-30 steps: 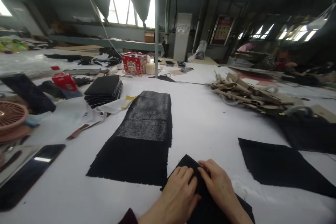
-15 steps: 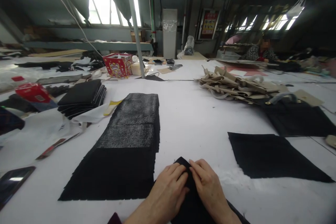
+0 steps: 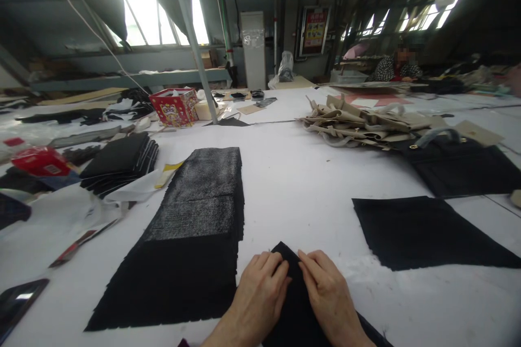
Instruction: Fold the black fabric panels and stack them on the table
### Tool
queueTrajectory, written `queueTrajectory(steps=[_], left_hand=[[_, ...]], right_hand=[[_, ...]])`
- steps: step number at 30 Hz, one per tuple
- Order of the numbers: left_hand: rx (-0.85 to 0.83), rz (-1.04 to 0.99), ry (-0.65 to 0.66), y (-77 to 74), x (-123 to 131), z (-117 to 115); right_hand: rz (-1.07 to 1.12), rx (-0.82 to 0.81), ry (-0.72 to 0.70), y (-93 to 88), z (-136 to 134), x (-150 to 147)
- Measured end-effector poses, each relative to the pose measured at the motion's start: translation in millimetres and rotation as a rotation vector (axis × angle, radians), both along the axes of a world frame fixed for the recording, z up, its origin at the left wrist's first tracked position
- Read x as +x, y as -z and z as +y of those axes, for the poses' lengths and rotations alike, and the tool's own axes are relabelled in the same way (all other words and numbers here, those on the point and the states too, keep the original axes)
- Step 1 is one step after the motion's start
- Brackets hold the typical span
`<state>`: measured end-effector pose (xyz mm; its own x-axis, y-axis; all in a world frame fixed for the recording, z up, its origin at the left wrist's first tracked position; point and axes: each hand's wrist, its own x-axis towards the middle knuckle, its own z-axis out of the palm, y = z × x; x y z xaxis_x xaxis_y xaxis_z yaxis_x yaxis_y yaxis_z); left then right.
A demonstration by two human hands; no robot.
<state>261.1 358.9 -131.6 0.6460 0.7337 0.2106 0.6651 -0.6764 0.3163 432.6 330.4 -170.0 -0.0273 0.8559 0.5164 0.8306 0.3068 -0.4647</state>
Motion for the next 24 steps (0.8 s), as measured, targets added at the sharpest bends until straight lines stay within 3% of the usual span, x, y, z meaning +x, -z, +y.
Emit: queueTrajectory(steps=[6, 14, 24], left_hand=[[0.057, 0.023, -0.007, 7.4, 2, 1], [0.075, 0.028, -0.062, 13.4, 2, 6], [0.101, 0.009, -0.094, 18.8, -1, 7]], right_hand=[[-0.249, 0.189, -0.038, 0.4, -3, -4], [-0.363, 0.21, -0.07, 0.1, -3, -4], [-0.357, 0.205, -0.09, 2.6, -3, -5]])
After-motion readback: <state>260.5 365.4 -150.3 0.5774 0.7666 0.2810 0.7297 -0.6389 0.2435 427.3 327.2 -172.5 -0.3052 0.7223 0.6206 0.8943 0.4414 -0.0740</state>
